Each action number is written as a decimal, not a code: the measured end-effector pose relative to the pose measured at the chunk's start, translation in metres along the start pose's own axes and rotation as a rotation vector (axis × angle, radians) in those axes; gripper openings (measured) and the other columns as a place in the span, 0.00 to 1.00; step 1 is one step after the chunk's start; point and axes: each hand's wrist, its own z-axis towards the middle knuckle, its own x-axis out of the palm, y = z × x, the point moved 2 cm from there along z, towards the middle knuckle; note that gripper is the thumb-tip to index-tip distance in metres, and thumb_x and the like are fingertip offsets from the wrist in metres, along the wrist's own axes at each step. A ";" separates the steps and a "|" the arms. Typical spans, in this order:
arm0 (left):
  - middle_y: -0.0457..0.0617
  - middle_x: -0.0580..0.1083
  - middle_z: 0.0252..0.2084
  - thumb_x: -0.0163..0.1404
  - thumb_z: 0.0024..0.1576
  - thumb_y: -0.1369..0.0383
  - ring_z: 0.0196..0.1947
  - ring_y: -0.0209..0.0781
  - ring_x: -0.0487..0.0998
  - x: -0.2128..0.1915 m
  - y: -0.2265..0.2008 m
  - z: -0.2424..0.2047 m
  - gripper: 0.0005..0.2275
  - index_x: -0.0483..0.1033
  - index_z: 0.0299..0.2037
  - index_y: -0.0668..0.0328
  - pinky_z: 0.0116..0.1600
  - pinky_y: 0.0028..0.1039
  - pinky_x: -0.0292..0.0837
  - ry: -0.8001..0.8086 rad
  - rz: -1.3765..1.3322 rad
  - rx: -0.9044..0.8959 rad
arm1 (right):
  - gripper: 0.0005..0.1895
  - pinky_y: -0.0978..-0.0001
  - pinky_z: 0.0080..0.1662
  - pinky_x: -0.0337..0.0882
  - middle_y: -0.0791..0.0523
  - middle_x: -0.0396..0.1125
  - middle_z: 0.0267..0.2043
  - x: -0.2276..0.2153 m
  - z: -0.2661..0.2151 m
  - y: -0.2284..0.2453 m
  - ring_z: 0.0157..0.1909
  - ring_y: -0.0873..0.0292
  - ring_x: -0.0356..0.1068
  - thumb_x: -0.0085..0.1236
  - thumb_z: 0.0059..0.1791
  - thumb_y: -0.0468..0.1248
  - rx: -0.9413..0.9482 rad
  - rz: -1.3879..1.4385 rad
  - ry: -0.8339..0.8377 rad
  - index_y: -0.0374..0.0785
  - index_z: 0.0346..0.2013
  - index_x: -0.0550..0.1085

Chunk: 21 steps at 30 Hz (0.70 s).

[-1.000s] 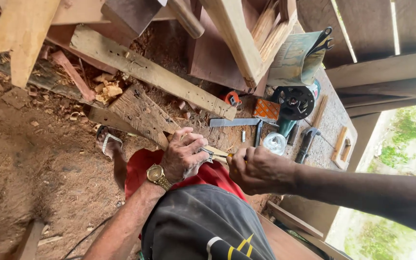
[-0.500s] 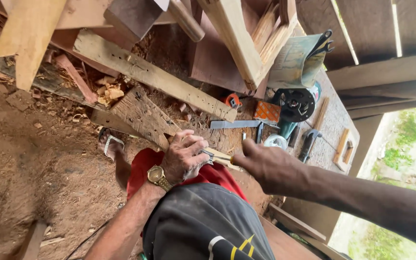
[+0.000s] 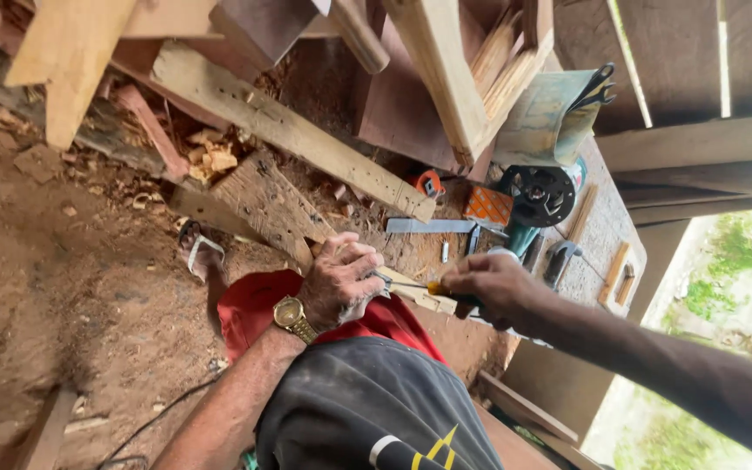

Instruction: The person assembles a wooden frame by attaching metal hinges to a wooden plank. They use a hammer to tap the hinges into place and a screwdriver to tighten the screws, working on a cluttered workshop floor.

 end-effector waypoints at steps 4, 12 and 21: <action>0.45 0.75 0.44 0.61 0.46 0.72 0.52 0.44 0.75 0.003 -0.001 0.002 0.05 0.78 0.29 0.52 0.65 0.46 0.64 -0.015 0.007 0.009 | 0.19 0.73 0.24 0.63 0.49 0.69 0.32 -0.004 -0.011 -0.002 0.25 0.63 0.63 0.63 0.45 0.43 -0.629 -0.319 -0.124 0.37 0.46 0.75; 0.43 0.75 0.43 0.61 0.45 0.73 0.52 0.42 0.75 0.004 -0.002 0.005 0.06 0.79 0.30 0.52 0.65 0.45 0.64 0.027 0.017 -0.021 | 0.18 0.72 0.24 0.67 0.53 0.66 0.32 0.025 -0.034 0.011 0.27 0.62 0.65 0.59 0.48 0.39 -1.114 -0.974 -0.145 0.31 0.47 0.70; 0.43 0.76 0.43 0.59 0.46 0.74 0.52 0.42 0.77 0.002 0.000 0.006 0.05 0.78 0.29 0.52 0.65 0.46 0.65 -0.009 0.051 -0.015 | 0.14 0.75 0.22 0.66 0.53 0.74 0.24 -0.009 0.010 0.000 0.20 0.69 0.68 0.66 0.47 0.44 -0.072 -0.210 0.040 0.37 0.41 0.82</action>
